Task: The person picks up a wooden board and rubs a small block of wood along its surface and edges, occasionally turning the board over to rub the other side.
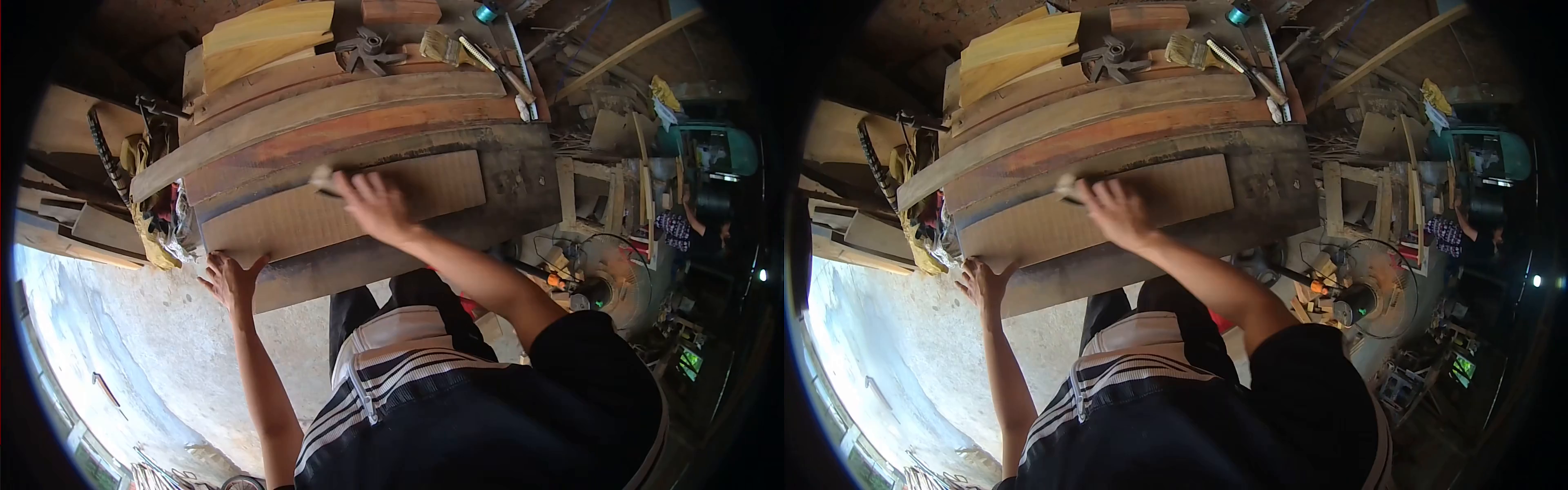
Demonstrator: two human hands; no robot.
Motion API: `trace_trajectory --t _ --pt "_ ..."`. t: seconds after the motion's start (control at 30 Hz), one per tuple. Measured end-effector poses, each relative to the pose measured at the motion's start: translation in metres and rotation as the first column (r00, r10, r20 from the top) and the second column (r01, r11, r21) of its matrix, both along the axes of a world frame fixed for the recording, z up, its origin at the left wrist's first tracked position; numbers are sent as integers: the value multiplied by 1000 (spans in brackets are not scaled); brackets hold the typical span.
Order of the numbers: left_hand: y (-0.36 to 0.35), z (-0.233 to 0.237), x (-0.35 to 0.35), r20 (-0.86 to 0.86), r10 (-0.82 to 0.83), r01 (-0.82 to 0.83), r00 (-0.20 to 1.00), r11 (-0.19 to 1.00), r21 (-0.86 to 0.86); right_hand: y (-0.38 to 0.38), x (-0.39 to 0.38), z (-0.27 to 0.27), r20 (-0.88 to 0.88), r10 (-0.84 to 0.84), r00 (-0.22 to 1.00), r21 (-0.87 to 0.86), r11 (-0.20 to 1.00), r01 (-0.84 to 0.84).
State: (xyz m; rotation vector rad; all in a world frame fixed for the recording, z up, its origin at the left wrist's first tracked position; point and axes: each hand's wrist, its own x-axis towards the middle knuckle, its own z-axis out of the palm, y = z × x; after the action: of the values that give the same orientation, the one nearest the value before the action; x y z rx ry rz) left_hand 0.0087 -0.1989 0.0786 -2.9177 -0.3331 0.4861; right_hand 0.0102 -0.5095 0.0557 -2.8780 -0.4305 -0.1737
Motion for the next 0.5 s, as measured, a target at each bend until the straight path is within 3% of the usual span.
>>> trace_trajectory --t 0.07,0.17,0.3,0.4,0.5 --pt "-3 2 2 -5 14 -14 1000 1000 -2 -77 -28 14 -51 -224 973 -106 970 218" --pt "-4 1 4 -14 24 -24 1000 1000 -2 -165 -53 17 -3 -377 926 -236 900 366" --pt "-3 -2 9 -46 31 -31 998 1000 -4 -143 -52 18 7 -435 901 -238 874 424" --pt "-7 2 15 -146 87 -87 985 996 8 -82 -44 11 -46 -161 986 -82 984 157" --pt "-11 9 15 -192 87 -89 978 996 -3 -41 -28 -4 -70 75 995 -29 997 -77"
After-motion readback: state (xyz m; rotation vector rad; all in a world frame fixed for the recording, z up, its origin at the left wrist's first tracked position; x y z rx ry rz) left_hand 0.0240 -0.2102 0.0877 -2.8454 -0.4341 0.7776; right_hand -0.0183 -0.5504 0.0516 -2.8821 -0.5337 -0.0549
